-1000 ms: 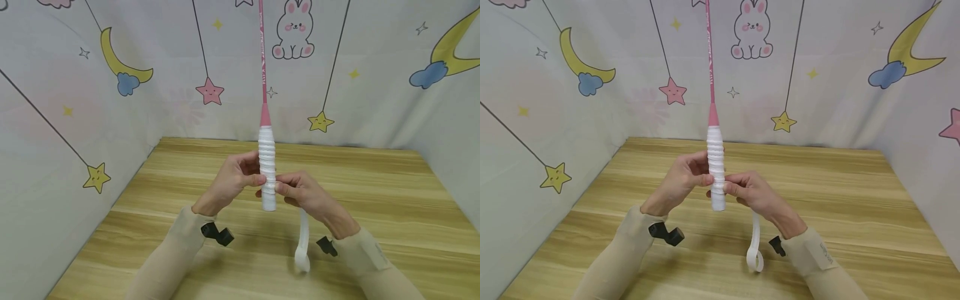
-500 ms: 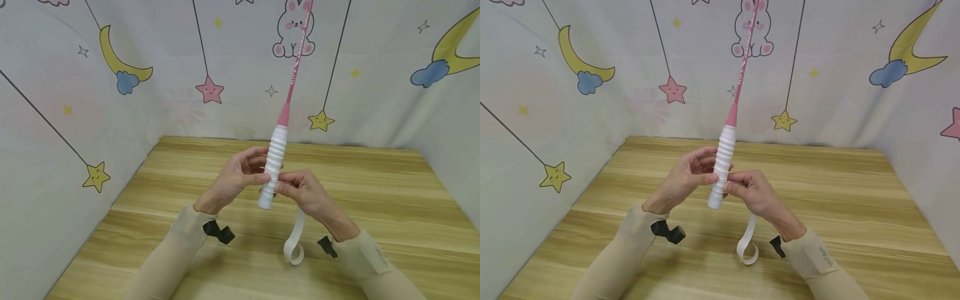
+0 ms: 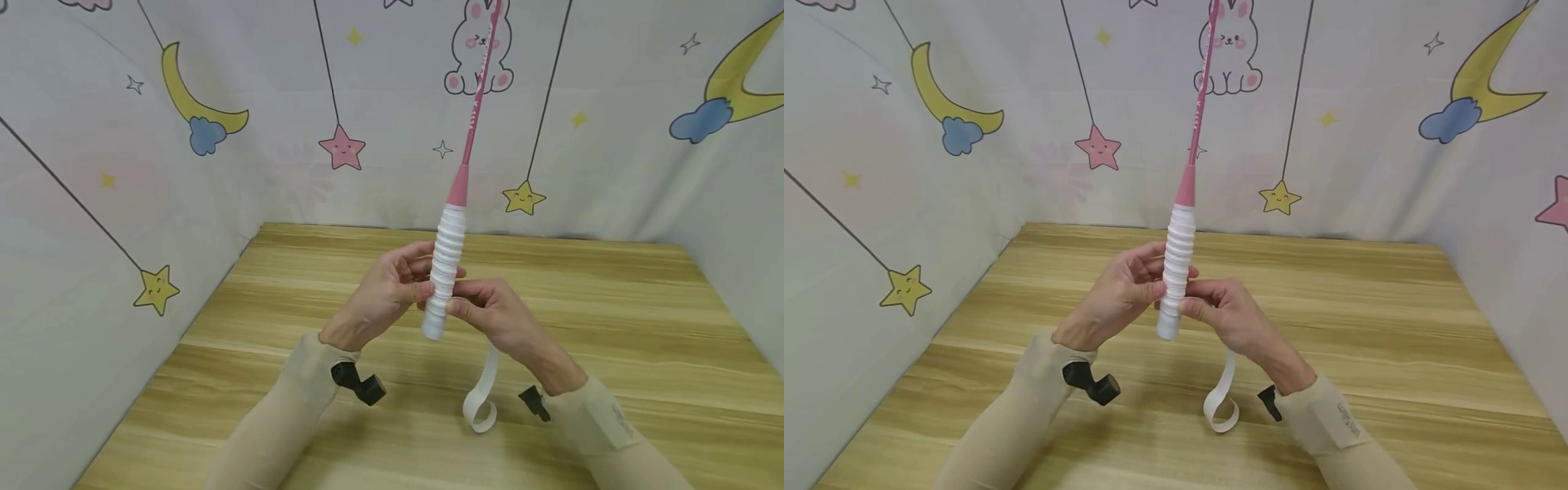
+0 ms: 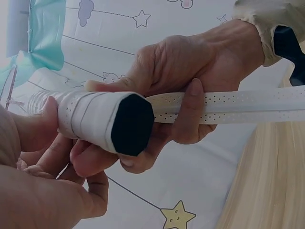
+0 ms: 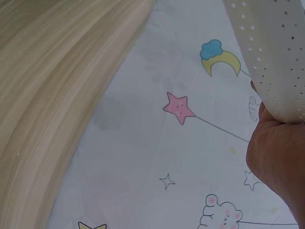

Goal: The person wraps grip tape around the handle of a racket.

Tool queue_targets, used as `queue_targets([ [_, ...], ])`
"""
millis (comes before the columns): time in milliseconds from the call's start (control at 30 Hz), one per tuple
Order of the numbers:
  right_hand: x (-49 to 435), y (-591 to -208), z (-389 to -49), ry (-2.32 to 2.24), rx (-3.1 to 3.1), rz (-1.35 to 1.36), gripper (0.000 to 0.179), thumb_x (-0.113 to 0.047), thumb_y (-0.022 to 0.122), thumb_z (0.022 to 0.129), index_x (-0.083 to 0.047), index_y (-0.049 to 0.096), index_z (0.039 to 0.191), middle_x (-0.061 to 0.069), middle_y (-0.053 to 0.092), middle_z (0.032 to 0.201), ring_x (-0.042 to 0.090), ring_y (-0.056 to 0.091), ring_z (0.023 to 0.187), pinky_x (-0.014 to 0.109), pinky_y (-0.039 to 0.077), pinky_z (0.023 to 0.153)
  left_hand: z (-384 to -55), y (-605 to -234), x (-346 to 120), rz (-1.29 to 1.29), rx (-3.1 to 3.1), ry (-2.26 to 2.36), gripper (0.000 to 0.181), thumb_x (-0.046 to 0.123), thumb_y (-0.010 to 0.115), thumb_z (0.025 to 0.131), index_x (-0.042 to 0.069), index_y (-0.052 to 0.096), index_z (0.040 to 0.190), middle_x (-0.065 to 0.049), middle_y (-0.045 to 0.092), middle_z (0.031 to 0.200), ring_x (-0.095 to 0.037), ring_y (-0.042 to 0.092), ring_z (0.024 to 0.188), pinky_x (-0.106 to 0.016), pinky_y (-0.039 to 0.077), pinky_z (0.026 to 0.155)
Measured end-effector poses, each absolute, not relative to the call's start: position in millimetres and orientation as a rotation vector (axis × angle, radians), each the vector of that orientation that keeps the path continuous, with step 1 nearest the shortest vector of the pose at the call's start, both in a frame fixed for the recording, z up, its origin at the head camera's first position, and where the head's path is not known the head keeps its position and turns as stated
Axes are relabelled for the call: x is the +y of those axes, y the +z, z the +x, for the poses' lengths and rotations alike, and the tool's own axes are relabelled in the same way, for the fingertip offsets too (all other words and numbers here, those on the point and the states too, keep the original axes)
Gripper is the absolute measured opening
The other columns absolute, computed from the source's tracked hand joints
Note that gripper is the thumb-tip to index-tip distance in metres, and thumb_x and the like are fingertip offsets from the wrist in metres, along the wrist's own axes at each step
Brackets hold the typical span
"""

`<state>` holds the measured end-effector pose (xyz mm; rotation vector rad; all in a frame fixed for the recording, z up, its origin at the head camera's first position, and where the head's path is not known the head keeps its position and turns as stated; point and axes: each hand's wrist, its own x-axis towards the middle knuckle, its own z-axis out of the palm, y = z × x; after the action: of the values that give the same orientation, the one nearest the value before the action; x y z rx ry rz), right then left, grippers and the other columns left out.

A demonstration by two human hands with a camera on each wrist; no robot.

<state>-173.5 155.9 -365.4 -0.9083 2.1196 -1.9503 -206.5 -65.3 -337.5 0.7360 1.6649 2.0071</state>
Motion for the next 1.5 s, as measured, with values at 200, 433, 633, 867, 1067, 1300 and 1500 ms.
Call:
queue_targets([
  [200, 153.4, -364.8, -172.3, -1.976, 2.197, -0.879, 0.042, -0.013, 0.067, 0.108, 0.022, 0.064, 0.131, -0.020, 0.082, 0.112, 0.000, 0.073, 0.109, 0.021, 0.060, 0.096, -205.4, -336.8, -63.8, 0.828, 1.603, 2.007, 0.057, 0.001, 0.053, 0.112, -0.002, 0.037, 0.166, -0.040, 0.049, 0.158, -0.015, 0.071, 0.131, -0.034, 0.057, 0.110],
  [433, 153.5, -359.8, -169.1, -1.908, 2.448, -0.719, 0.026, -0.004, 0.075, 0.102, 0.013, 0.076, 0.122, 0.022, 0.082, 0.115, 0.001, 0.071, 0.090, 0.022, 0.061, 0.077, -200.3, -335.1, -64.4, 0.926, 1.911, 1.945, 0.060, -0.003, 0.066, 0.104, -0.001, 0.046, 0.161, -0.028, 0.063, 0.145, -0.029, 0.065, 0.131, -0.034, 0.054, 0.113],
  [633, 149.5, -357.3, -167.2, -1.915, 2.478, -0.635, 0.023, 0.000, 0.074, 0.101, 0.011, 0.078, 0.120, 0.031, 0.080, 0.114, 0.003, 0.074, 0.088, 0.023, 0.061, 0.082, -198.7, -336.1, -56.3, 0.892, 2.211, 1.915, 0.055, -0.002, 0.077, 0.098, -0.003, 0.059, 0.150, -0.024, 0.069, 0.121, -0.012, 0.065, 0.102, -0.028, 0.056, 0.096],
  [867, 147.5, -356.0, -168.5, -1.889, 2.462, -0.645, 0.023, 0.000, 0.073, 0.101, 0.013, 0.077, 0.120, 0.032, 0.079, 0.114, 0.002, 0.076, 0.086, 0.022, 0.060, 0.077, -199.3, -338.5, -57.3, 0.801, 2.217, 1.964, 0.048, -0.004, 0.071, 0.102, -0.005, 0.061, 0.148, -0.028, 0.069, 0.120, -0.012, 0.065, 0.101, -0.026, 0.056, 0.094],
  [1067, 150.1, -353.6, -168.1, -1.878, 2.486, -0.588, 0.018, -0.002, 0.077, 0.099, 0.010, 0.081, 0.112, 0.027, 0.082, 0.109, 0.005, 0.076, 0.082, 0.025, 0.062, 0.081, -197.6, -336.8, -60.7, 0.802, 2.156, 1.976, 0.046, -0.005, 0.067, 0.103, -0.006, 0.061, 0.149, -0.029, 0.068, 0.121, -0.014, 0.064, 0.100, -0.029, 0.056, 0.091],
  [1300, 151.9, -352.3, -167.7, -1.845, 2.539, -0.610, 0.011, 0.001, 0.077, 0.098, 0.009, 0.083, 0.104, 0.026, 0.082, 0.102, 0.005, 0.075, 0.079, 0.025, 0.058, 0.069, -197.8, -339.0, -63.4, 0.805, 2.096, 1.994, 0.038, -0.005, 0.064, 0.105, -0.011, 0.062, 0.143, -0.026, 0.068, 0.118, -0.015, 0.063, 0.099, -0.029, 0.055, 0.090],
  [1500, 152.3, -353.3, -168.2, -1.855, 2.561, -0.670, 0.010, 0.004, 0.076, 0.098, 0.011, 0.082, 0.102, 0.029, 0.081, 0.101, 0.001, 0.075, 0.080, 0.022, 0.060, 0.069, -197.7, -337.8, -65.4, 0.801, 2.057, 2.016, 0.038, -0.005, 0.062, 0.106, -0.012, 0.062, 0.143, -0.030, 0.068, 0.120, -0.013, 0.065, 0.100, -0.027, 0.056, 0.090],
])
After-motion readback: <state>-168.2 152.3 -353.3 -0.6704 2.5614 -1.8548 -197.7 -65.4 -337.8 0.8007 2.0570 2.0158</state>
